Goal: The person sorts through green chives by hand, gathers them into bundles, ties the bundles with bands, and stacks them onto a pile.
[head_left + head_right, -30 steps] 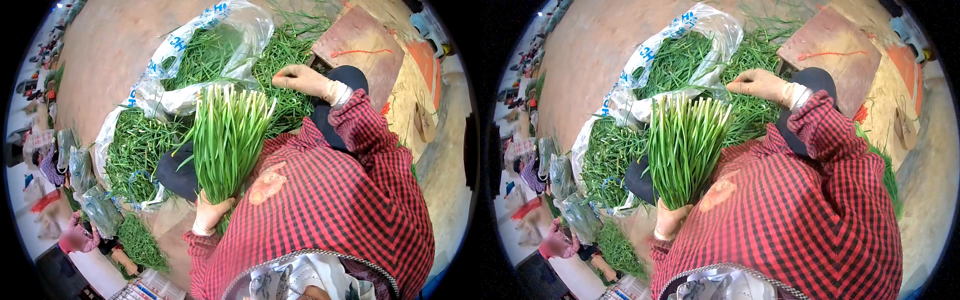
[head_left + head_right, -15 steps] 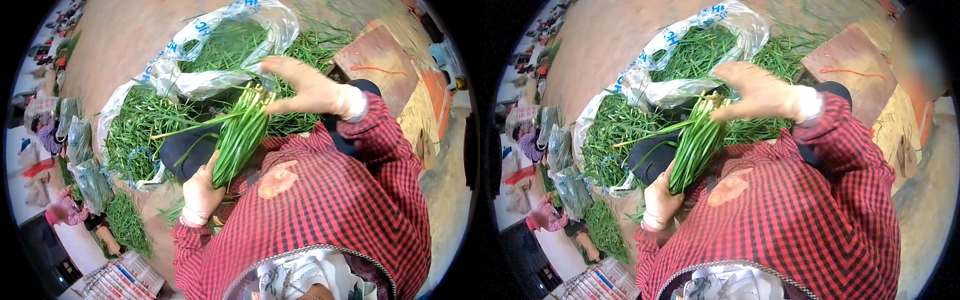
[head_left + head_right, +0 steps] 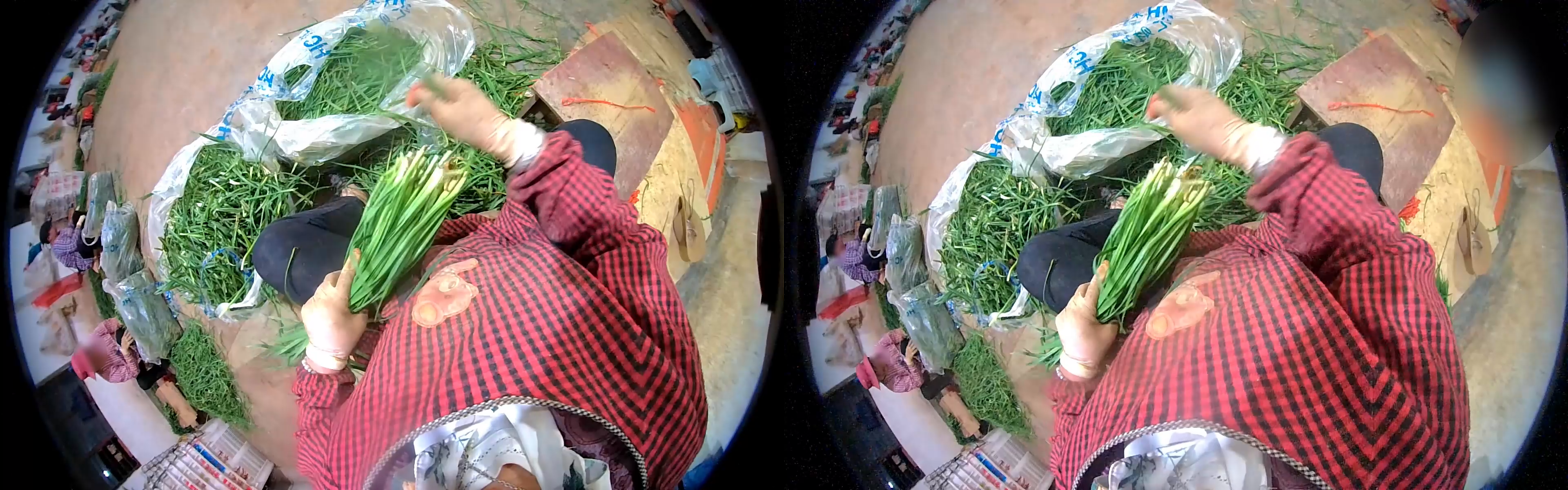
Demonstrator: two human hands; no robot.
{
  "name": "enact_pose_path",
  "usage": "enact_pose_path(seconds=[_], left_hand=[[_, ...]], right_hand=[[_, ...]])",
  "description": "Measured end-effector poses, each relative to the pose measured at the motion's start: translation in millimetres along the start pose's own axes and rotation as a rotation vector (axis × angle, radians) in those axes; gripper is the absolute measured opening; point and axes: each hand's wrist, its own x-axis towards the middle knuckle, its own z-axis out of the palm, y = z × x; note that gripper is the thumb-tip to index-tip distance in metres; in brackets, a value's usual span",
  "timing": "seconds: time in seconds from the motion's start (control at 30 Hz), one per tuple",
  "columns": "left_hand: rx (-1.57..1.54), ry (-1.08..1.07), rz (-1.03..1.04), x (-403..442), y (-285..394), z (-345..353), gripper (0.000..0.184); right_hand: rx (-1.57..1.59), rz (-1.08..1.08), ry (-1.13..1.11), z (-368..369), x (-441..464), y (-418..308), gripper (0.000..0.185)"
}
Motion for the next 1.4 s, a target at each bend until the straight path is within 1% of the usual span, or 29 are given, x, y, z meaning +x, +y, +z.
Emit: enact_pose_path(seconds=[0.07,0.13,0.17,0.2,0.27,0.33,0.37,0.4,0.47,0.5,0.57,0.6,0.67,0.7,0.73,0.8,0.87,0.9,0.93,1.0,1.07,1.13,1.2,1.23,1.27,1.33,1.4], left_hand=[[0.001,0.019,-0.006,-2.2,-3.3,3.7,0.087],[0.003,0.109,0.069,-2.6,-5.1,5.5,0.091],[0.002,0.11,0.068,-3.3,-5.6,5.3,0.091],[0.01,0.108,0.055,-3.3,-5.3,4.7,0.092],[0.019,0.101,0.044,-1.6,-3.8,4.5,0.093],[0.073,0.129,0.036,1.3,-3.3,5.5,0.095],[0.076,0.127,0.044,3.5,-1.8,4.7,0.095],[0.118,0.12,0.031,5.6,0.4,2.9,0.095],[0.165,0.115,0.014,7.0,1.3,1.7,0.096],[0.216,0.115,0.022,6.6,-2.0,1.9,0.099],[0.277,0.134,0.025,4.1,-6.2,1.6,0.101],[0.281,0.134,0.02,2.7,-6.1,0.2,0.101],[0.312,0.174,0.035,1.8,-5.1,-1.0,0.101],[0.31,0.175,0.031,2.1,-5.6,-0.8,0.101],[0.322,0.188,0.059,3.3,-6.7,-0.6,0.101],[0.334,0.202,0.09,3.5,-7.2,-1.8,0.101],[0.348,0.197,0.092,1.5,-8.4,-1.8,0.099],[0.345,0.194,0.089,1.4,-9.3,-1.9,0.099],[0.36,0.186,0.103,2.8,-10.4,-2.3,0.098],[0.375,0.175,0.119,5.6,-9.8,-3.5,0.097],[0.398,0.128,0.142,9.2,-6.3,-5.5,0.096],[0.411,0.114,0.15,10.7,-5.2,-5.3,0.094],[0.421,0.122,0.192,10.0,-5.4,-5.7,0.093],[0.42,0.123,0.185,8.1,-6.6,-4.2,0.093],[0.41,0.132,0.172,5.3,-8.0,-1.7,0.094],[0.395,0.135,0.15,-0.5,-11.5,1.2,0.094],[0.39,0.125,0.158,-4.2,-14.5,2.1,0.093]], right_hand=[[0.056,0.241,-0.062,-35.9,-5.7,-5.2,0.028],[-0.123,0.1,0.094,-50.0,-10.9,32.0,0.027],[-0.143,0.172,0.07,-65.0,-17.3,25.3,0.029],[-0.122,0.248,-0.007,-77.3,-20.1,19.2,0.034],[0.085,0.372,-0.128,-79.8,-37.3,-2.6,0.044],[0.022,0.301,-0.347,-62.2,-52.7,-10.3,0.053],[-0.051,0.134,-0.448,-47.9,-60.5,-4.8,0.075],[-0.106,0.143,-0.423,-37.0,-70.9,-19.9,0.067],[-0.237,0.164,-0.385,-19.1,-66.9,-17.8,0.046],[-0.231,0.161,-0.386,-16.9,-67.3,-14.0,0.046],[0.123,0.247,-0.35,-14.9,-65.2,-7.7,0.029],[0.127,0.244,-0.354,-16.5,-65.3,-7.7,0.029],[0.26,0.302,-0.373,-23.5,-65.7,-8.6,0.023],[0.281,0.33,-0.3,-25.7,-66.2,-4.2,0.023],[0.147,0.374,-0.21,-30.4,-59.7,3.7,0.025],[-0.051,0.474,-0.134,-51.1,-47.1,31.0,0.027],[-0.454,0.398,-0.227,-69.1,-46.3,34.4,0.033],[-0.399,0.318,-0.193,-68.7,-47.8,30.2,0.044],[-0.398,0.32,-0.197,-66.5,-49.4,24.7,0.044],[-0.287,-0.164,-0.071,-53.0,-47.3,-9.8,0.055],[-0.375,-0.369,-0.258,-30.3,-39.6,-38.4,0.06],[-0.356,-0.552,-0.325,0.2,-43.5,-58.3,0.048],[-0.268,-0.661,-0.458,33.1,-46.9,-52.7,0.031],[-0.241,-0.679,-0.422,46.1,-49.7,-48.7,0.02],[-0.238,-0.682,-0.43,44.9,-52.1,-51.3,0.02],[-0.005,-0.445,-0.49,34.0,-58.5,-56.3,0.017],[0.012,-0.388,-0.399,18.7,-64.2,-54.4,0.017]])
